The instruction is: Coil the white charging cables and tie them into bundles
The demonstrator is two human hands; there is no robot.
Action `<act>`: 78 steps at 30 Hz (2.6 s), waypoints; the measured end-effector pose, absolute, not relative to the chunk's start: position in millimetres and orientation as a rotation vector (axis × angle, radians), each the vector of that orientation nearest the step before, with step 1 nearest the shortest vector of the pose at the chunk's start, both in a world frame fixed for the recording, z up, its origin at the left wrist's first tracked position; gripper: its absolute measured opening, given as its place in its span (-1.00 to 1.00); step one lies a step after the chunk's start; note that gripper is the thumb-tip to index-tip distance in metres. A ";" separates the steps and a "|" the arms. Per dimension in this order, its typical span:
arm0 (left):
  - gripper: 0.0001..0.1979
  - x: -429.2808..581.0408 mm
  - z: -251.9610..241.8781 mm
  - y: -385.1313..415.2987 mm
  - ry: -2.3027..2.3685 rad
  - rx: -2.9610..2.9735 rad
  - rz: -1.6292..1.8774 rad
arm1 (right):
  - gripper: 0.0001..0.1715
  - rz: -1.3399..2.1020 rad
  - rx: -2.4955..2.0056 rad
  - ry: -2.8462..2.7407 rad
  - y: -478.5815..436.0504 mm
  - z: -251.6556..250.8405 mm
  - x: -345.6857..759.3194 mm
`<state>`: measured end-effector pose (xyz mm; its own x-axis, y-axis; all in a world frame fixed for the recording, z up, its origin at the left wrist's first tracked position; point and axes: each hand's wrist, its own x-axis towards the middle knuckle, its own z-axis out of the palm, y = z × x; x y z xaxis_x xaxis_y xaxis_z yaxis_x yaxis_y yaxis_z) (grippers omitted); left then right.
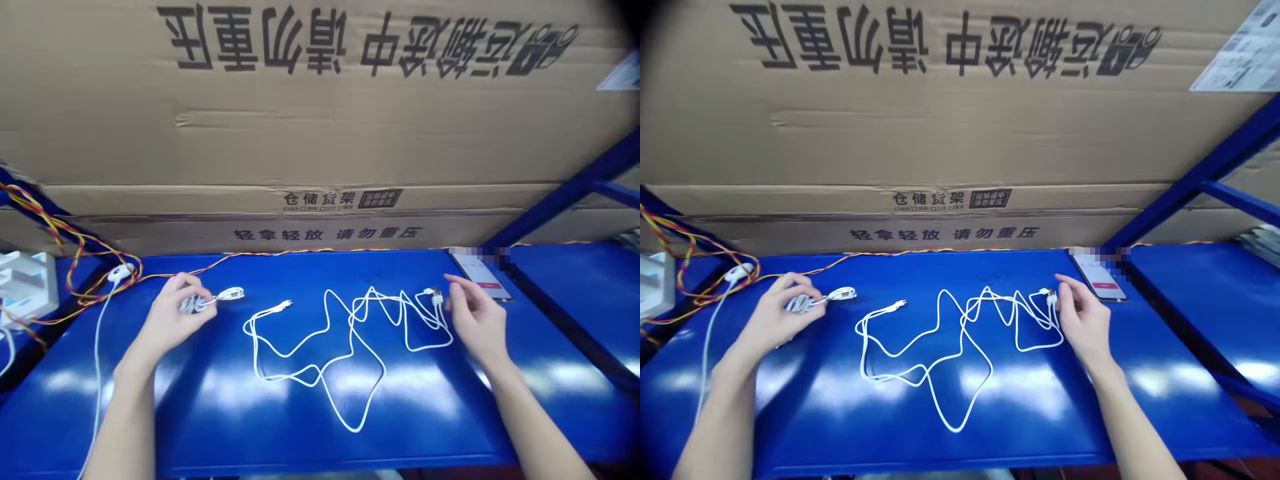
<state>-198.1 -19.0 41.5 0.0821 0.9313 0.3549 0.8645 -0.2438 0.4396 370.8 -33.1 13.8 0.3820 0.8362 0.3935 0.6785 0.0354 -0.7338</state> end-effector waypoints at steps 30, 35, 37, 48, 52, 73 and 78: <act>-0.89 -21.9 21.1 -52.2 1.056 2.011 1.131 | -0.47 1.800 -1.028 -1.320 -50.9 30.8 197.3; -0.78 -24.3 29.1 -44.5 1.066 1.386 0.952 | -0.52 1.762 -0.947 -1.391 -53.7 33.8 200.5; -0.73 -28.8 29.0 -40.5 1.024 1.161 0.886 | -0.55 1.750 -0.918 -1.393 -54.1 34.6 201.7; -0.74 -38.0 44.9 -46.8 0.764 1.173 0.520 | -0.55 1.446 -1.081 -1.280 -48.7 29.0 203.3; -0.70 -50.3 52.1 -40.7 0.671 1.049 0.584 | -0.62 1.202 -1.131 -1.370 -43.5 28.6 213.0; -0.86 52.8 22.2 92.2 1.062 2.030 0.574 | -0.45 1.308 -1.055 -1.030 -17.8 43.5 242.1; -0.71 52.5 25.7 92.9 0.921 1.982 0.625 | -0.41 1.322 -1.043 -1.036 -16.8 43.1 243.4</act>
